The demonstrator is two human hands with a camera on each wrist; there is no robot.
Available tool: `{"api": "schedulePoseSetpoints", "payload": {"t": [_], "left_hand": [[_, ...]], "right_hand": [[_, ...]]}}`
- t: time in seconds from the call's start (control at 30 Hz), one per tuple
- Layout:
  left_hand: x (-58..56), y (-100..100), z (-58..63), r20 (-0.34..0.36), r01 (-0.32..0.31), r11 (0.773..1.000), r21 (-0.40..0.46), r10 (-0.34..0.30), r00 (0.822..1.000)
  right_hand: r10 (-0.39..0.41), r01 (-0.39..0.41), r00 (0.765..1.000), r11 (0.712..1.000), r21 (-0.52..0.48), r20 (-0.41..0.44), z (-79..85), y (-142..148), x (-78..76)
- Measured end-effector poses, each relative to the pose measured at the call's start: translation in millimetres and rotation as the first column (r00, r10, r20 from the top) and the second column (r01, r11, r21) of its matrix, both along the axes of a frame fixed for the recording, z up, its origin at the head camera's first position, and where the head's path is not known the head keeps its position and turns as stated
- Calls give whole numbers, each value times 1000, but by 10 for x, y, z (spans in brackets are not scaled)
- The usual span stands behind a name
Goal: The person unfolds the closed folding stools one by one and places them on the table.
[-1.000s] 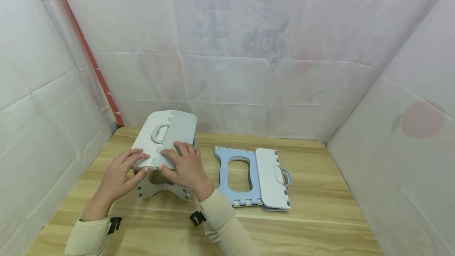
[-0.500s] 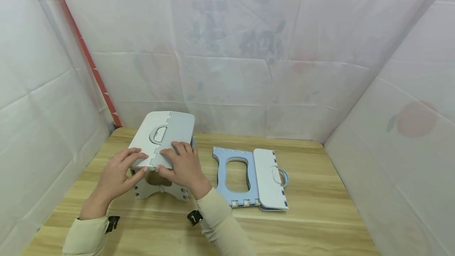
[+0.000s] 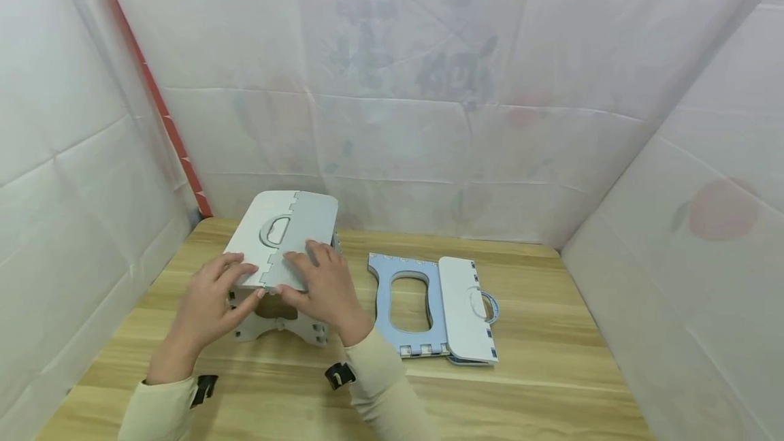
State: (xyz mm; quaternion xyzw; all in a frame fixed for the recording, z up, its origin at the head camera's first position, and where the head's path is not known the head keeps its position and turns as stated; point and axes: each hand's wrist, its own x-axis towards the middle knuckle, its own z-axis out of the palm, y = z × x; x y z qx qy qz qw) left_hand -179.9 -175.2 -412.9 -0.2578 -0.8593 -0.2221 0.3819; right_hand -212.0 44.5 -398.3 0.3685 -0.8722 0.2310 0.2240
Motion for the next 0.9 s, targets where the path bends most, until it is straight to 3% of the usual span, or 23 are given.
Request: {"api": "schedulePoseSetpoints", "payload": {"t": [0.17,0.47,0.9], "left_hand": [[17,71,10,-13,-6,1000,19,6,1000],[43,233,75,8,50,999,-15,-50,999],[55,521,102,22,128,990,-60,-127,992]], "right_hand": [[-18,17,999,1000,5,36,63,146,10],[-47,47,999,999,-11,0,55,348,41],[-101,101,995,994,-28,19,75,668,67]]}}
